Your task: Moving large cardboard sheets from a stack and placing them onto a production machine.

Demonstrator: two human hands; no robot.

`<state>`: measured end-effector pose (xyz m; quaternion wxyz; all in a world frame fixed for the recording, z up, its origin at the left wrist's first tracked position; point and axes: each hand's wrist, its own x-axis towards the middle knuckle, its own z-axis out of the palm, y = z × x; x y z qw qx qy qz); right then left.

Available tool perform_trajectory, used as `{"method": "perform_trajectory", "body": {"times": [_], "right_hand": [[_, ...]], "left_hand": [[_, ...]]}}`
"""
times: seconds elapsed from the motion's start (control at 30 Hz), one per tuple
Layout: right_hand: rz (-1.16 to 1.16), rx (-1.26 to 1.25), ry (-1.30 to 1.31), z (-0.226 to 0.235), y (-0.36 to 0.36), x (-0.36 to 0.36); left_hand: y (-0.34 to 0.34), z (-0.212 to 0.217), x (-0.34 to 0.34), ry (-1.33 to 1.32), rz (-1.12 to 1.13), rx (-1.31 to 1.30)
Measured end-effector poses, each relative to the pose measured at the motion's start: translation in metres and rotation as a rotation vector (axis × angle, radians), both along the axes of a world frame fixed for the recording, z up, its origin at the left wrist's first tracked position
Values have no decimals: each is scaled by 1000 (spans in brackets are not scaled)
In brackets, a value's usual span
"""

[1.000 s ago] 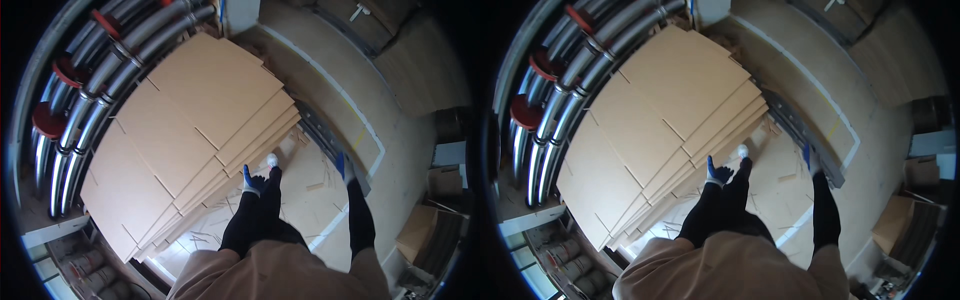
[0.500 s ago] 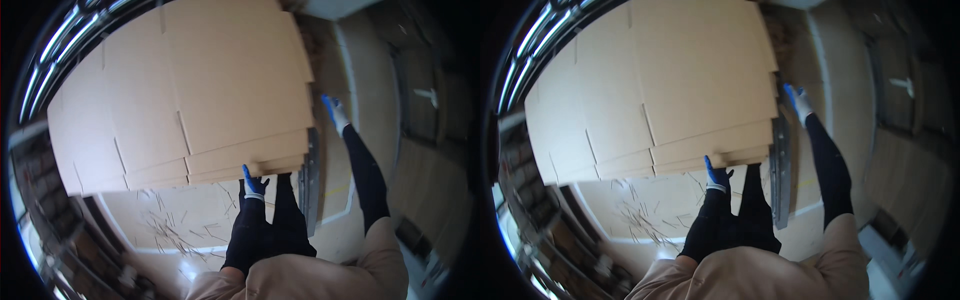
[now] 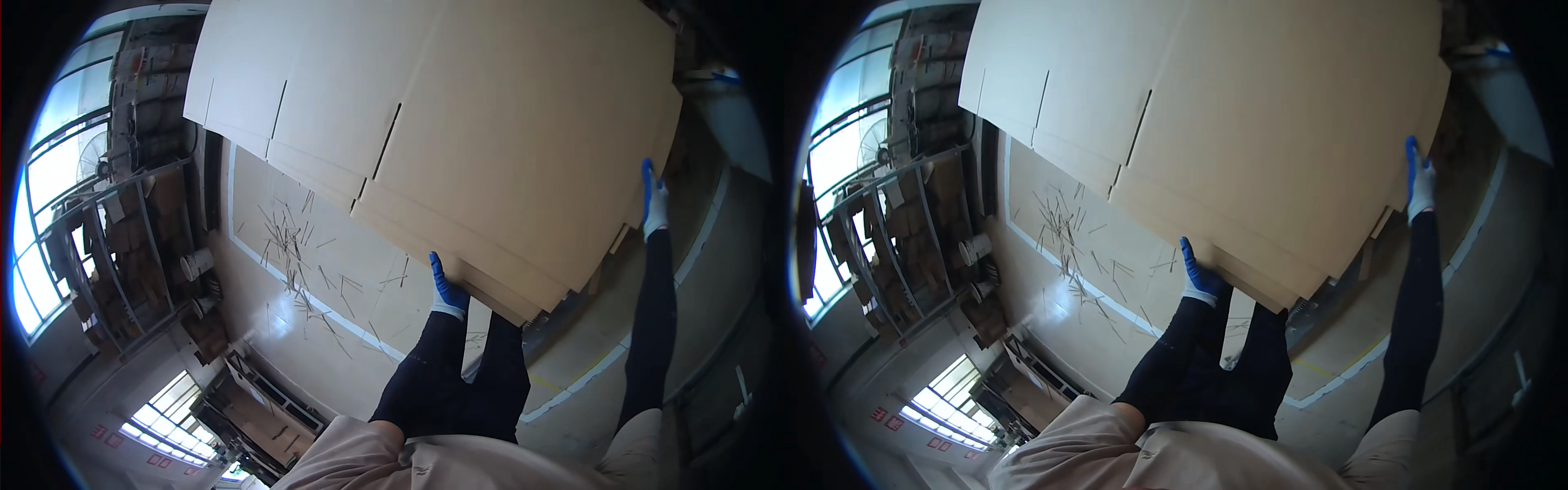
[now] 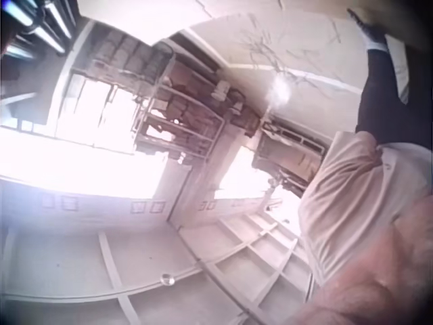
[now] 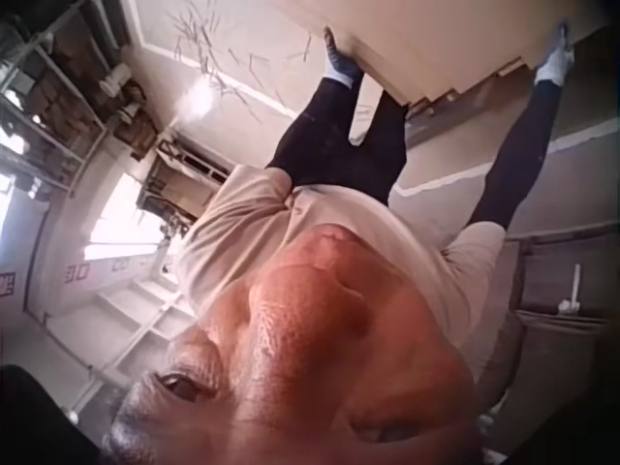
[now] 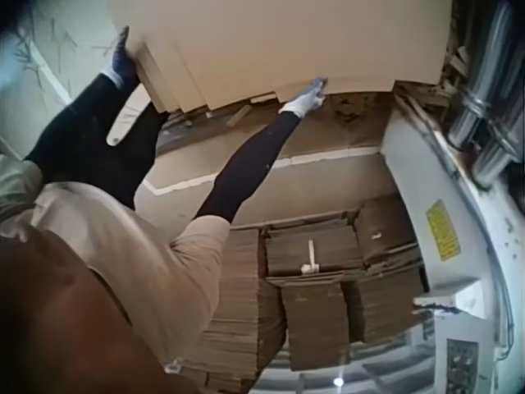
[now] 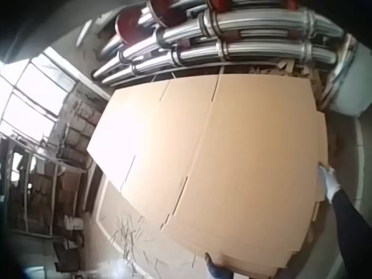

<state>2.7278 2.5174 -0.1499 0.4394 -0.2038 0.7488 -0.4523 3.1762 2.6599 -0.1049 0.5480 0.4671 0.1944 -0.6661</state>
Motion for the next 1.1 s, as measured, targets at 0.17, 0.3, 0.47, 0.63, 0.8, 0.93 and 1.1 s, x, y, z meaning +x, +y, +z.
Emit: {"method": "perform_trajectory", "body": {"times": [0.17, 0.3, 0.47, 0.63, 0.8, 0.93, 1.1], "right_hand": [[-86, -149, 16, -6, 66, 56], [-80, -169, -50, -23, 115, 54], [-99, -185, -126, 77, 22, 8], [457, -207, 873, 115, -138, -50], [429, 184, 1604, 45, -179, -2], [405, 63, 1467, 40, -181, -5], [432, 75, 1460, 52, -181, 10]], "left_hand": [[-18, 38, -25, 34, -3, 0], [-13, 8, -32, 45, -101, -47], [-20, 35, -35, -74, -118, -7], [-33, 35, -46, -258, -141, -122], [-12, -6, -24, -326, -172, -106], [-18, -4, -32, -313, -148, -41], [-20, -1, -32, -278, -110, 3]]}}
